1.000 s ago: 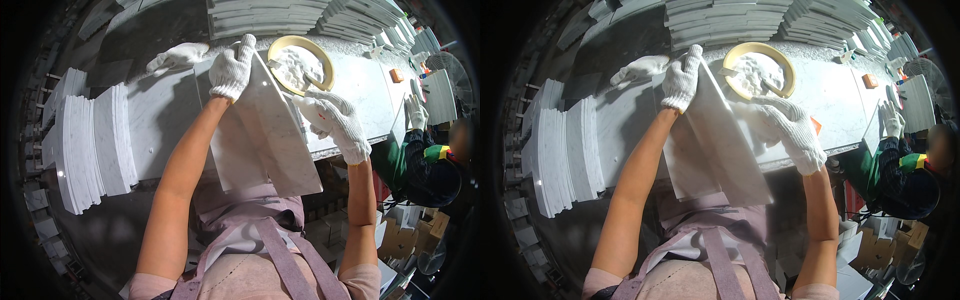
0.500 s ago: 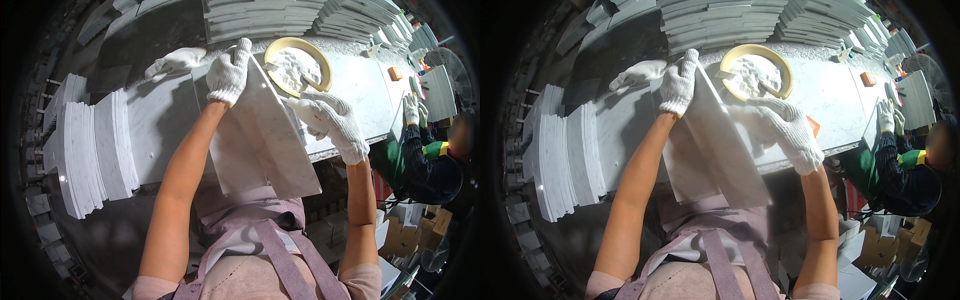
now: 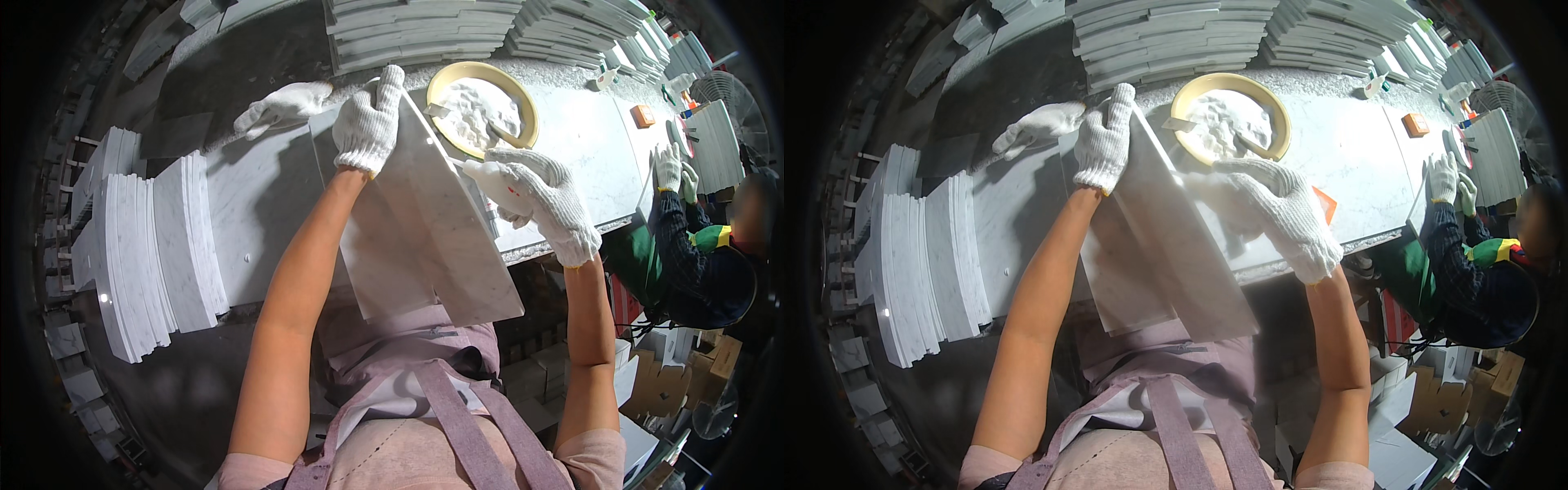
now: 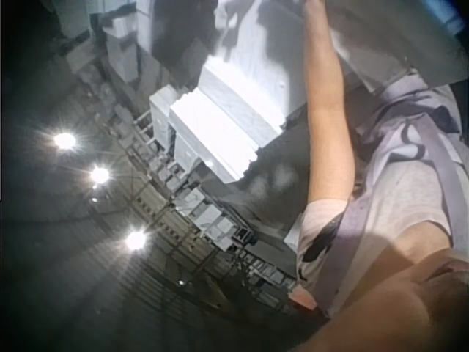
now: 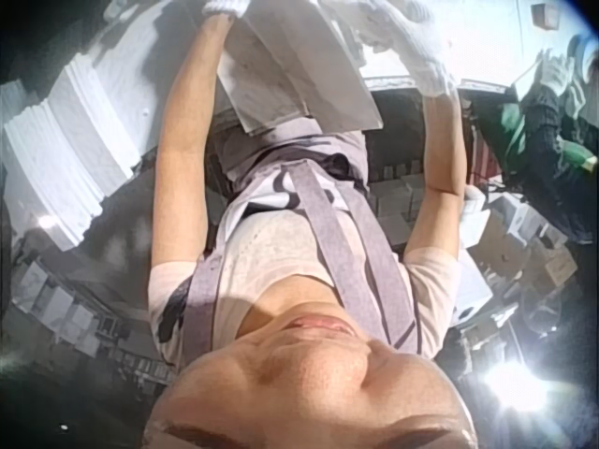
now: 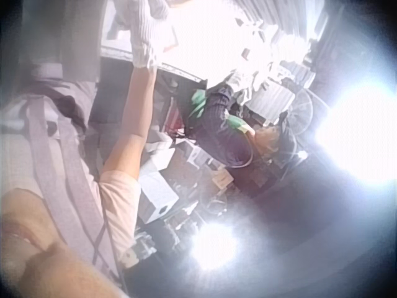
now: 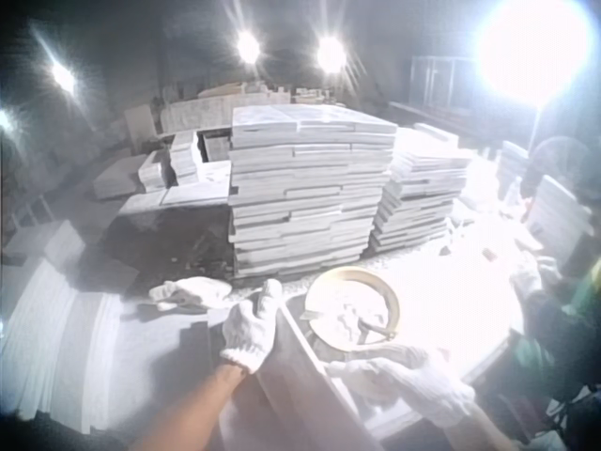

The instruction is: The person applies a white paste to a rectangular stone slab using a small bottle and a metal spatula, then spreads and smooths the paste across the surface. They flip the slab and repeat the application and smoothing on the other side, then use an orange block to rub the surface. The person continues to apply paste and smooth it with the spatula on the slab's edges and faces.

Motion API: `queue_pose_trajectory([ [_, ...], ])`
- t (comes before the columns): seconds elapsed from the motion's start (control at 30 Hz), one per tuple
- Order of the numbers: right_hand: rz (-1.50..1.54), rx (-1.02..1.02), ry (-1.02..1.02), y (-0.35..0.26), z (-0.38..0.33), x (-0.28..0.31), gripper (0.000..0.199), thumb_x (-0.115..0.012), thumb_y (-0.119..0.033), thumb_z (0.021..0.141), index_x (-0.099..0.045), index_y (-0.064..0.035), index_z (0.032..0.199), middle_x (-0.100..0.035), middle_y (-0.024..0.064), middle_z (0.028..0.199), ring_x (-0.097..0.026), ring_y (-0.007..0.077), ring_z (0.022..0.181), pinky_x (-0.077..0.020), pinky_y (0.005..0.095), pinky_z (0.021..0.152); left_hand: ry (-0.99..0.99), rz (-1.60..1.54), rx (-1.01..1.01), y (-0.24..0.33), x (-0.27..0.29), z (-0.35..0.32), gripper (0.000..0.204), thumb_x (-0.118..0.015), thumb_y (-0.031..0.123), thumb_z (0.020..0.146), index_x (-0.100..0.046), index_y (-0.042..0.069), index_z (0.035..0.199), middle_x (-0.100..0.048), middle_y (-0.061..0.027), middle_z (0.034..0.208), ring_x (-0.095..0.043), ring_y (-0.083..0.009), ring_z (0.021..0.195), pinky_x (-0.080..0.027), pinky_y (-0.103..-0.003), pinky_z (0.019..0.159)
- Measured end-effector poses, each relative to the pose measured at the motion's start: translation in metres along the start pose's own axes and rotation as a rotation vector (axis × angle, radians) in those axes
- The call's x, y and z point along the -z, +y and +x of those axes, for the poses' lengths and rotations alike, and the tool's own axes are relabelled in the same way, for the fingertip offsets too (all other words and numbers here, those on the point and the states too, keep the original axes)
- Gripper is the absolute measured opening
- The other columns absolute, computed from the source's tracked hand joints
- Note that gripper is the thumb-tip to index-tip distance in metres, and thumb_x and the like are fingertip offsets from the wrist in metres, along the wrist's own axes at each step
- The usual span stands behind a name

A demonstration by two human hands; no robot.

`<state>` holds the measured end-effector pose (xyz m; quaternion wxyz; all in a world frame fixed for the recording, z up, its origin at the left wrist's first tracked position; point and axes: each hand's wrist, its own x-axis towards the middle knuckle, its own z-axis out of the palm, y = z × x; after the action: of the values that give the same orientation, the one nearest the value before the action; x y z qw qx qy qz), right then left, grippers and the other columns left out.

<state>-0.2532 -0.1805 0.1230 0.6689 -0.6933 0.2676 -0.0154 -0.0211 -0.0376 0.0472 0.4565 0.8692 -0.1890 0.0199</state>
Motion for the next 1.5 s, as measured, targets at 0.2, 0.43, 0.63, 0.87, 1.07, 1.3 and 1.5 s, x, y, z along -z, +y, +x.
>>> queue_pose_trajectory([
  [0.2,0.014,0.043,0.01,0.002,0.001,0.0,0.046,-0.071,-0.035,0.098,-0.069,-0.003,0.132,-0.074,0.0089,0.112,-0.068,0.0129,0.095,-0.0558,0.0287,0.081,0.0,-0.04,-0.011,-0.001,-0.002,0.002,0.068,-0.043,0.072,0.101,-0.078,0.013,0.1,-0.075,-0.0201,0.09,-0.07,-0.0437,0.091,-0.053,-0.052,0.079],
  [0.43,-0.027,0.056,0.009,0.0,0.001,0.0,0.047,-0.071,-0.036,0.098,-0.069,-0.0023,0.131,-0.074,0.0095,0.113,-0.068,0.0139,0.099,-0.056,0.0297,0.085,0.003,-0.032,-0.005,-0.001,-0.002,0.001,0.069,-0.042,0.072,0.101,-0.078,0.013,0.1,-0.075,-0.0198,0.091,-0.07,-0.0435,0.091,-0.053,-0.052,0.079],
  [0.63,-0.033,0.054,0.012,-0.004,0.0,-0.002,0.048,-0.071,-0.038,0.098,-0.07,-0.0013,0.13,-0.073,0.0097,0.114,-0.068,0.0142,0.099,-0.0561,0.0292,0.085,0.014,-0.006,-0.004,0.001,-0.001,0.0,0.068,-0.043,0.071,0.101,-0.078,0.013,0.1,-0.075,-0.0203,0.09,-0.07,-0.0435,0.09,-0.053,-0.052,0.079],
  [0.87,-0.047,0.076,0.011,-0.008,-0.002,-0.004,0.048,-0.07,-0.037,0.099,-0.07,-0.0004,0.13,-0.073,0.0089,0.114,-0.068,0.0129,0.098,-0.0562,0.0284,0.082,0.0,-0.016,0.001,0.0,-0.001,0.0,0.067,-0.043,0.071,0.101,-0.078,0.013,0.1,-0.075,-0.0205,0.09,-0.07,-0.0434,0.091,-0.053,-0.051,0.079],
  [1.07,-0.064,0.064,0.016,-0.011,-0.002,-0.004,0.045,-0.069,-0.035,0.099,-0.071,-0.0009,0.129,-0.074,0.0082,0.112,-0.068,0.0123,0.096,-0.0564,0.0277,0.081,-0.007,-0.029,-0.001,0.0,-0.001,0.001,0.067,-0.043,0.07,0.102,-0.078,0.013,0.101,-0.075,-0.0202,0.091,-0.07,-0.0432,0.091,-0.053,-0.051,0.08],
  [1.3,-0.097,0.064,0.032,-0.012,-0.003,-0.006,0.044,-0.068,-0.034,0.099,-0.072,-0.0006,0.127,-0.074,0.0081,0.112,-0.069,0.0121,0.094,-0.0569,0.0277,0.078,0.011,-0.024,-0.013,0.001,0.0,0.0,0.068,-0.043,0.071,0.101,-0.079,0.013,0.101,-0.075,-0.0201,0.091,-0.071,-0.0433,0.091,-0.054,-0.051,0.079],
  [1.5,-0.106,0.12,0.021,-0.012,-0.002,-0.005,0.042,-0.069,-0.033,0.099,-0.073,-0.001,0.126,-0.074,0.0087,0.111,-0.069,0.0127,0.093,-0.0576,0.0283,0.077,0.019,-0.013,-0.013,-0.001,-0.002,0.001,0.069,-0.042,0.072,0.101,-0.079,0.013,0.101,-0.075,-0.0202,0.09,-0.071,-0.0432,0.09,-0.054,-0.051,0.079],
])
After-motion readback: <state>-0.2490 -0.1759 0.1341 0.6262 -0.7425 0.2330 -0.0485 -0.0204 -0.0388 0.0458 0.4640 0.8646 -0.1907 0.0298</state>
